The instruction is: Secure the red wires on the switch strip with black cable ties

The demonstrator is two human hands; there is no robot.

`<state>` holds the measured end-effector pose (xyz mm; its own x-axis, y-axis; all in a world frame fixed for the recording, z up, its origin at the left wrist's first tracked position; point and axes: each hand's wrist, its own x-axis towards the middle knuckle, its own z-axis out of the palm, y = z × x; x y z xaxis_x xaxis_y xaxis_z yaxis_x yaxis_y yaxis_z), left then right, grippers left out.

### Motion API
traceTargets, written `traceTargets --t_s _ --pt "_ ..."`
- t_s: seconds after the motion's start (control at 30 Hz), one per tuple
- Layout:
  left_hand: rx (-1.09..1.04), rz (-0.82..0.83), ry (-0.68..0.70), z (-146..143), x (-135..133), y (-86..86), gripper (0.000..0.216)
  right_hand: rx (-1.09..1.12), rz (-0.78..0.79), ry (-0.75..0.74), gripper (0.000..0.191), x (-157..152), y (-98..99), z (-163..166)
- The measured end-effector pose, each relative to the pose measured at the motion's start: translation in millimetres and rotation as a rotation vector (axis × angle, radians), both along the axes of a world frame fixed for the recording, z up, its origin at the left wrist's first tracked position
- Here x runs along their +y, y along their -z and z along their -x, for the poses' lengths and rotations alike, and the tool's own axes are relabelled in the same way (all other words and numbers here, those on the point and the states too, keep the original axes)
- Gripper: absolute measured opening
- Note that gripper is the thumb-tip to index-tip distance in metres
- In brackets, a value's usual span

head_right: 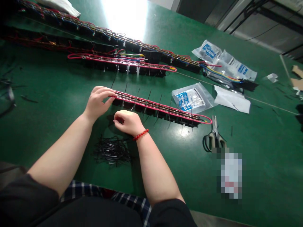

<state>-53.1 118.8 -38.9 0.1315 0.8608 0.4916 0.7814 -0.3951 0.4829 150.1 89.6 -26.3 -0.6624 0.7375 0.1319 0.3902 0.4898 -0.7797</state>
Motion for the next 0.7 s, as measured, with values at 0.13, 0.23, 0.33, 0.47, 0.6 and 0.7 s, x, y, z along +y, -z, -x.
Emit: traceTargets --t_s 0.13,0.23,0.33,0.47,0.6,0.7 --pt "0.000 -0.003 0.007 -0.3 -0.5 -0.5 0.012 0.010 -0.005 0.008 0.004 0.7 1.5 0.2" --pt "-0.001 0.002 0.003 -0.7 -0.6 0.0 0.012 -0.014 -0.009 0.037 0.005 1.3 2.9 1.0" --pt "-0.010 0.005 -0.002 -1.2 -0.5 0.6 0.013 -0.026 -0.009 0.059 0.006 1.7 3.9 1.9" --pt "-0.018 -0.015 0.002 -1.7 -1.1 0.0 0.012 -0.018 -0.005 0.075 0.005 1.3 3.5 2.4" --pt "-0.024 -0.013 0.006 -2.9 -2.8 -2.9 0.010 -0.009 0.001 0.067 0.005 1.3 2.3 2.3" --pt "-0.023 0.006 0.003 -4.1 -3.5 -4.6 0.011 -0.013 0.016 0.055 0.005 2.1 2.1 2.0"
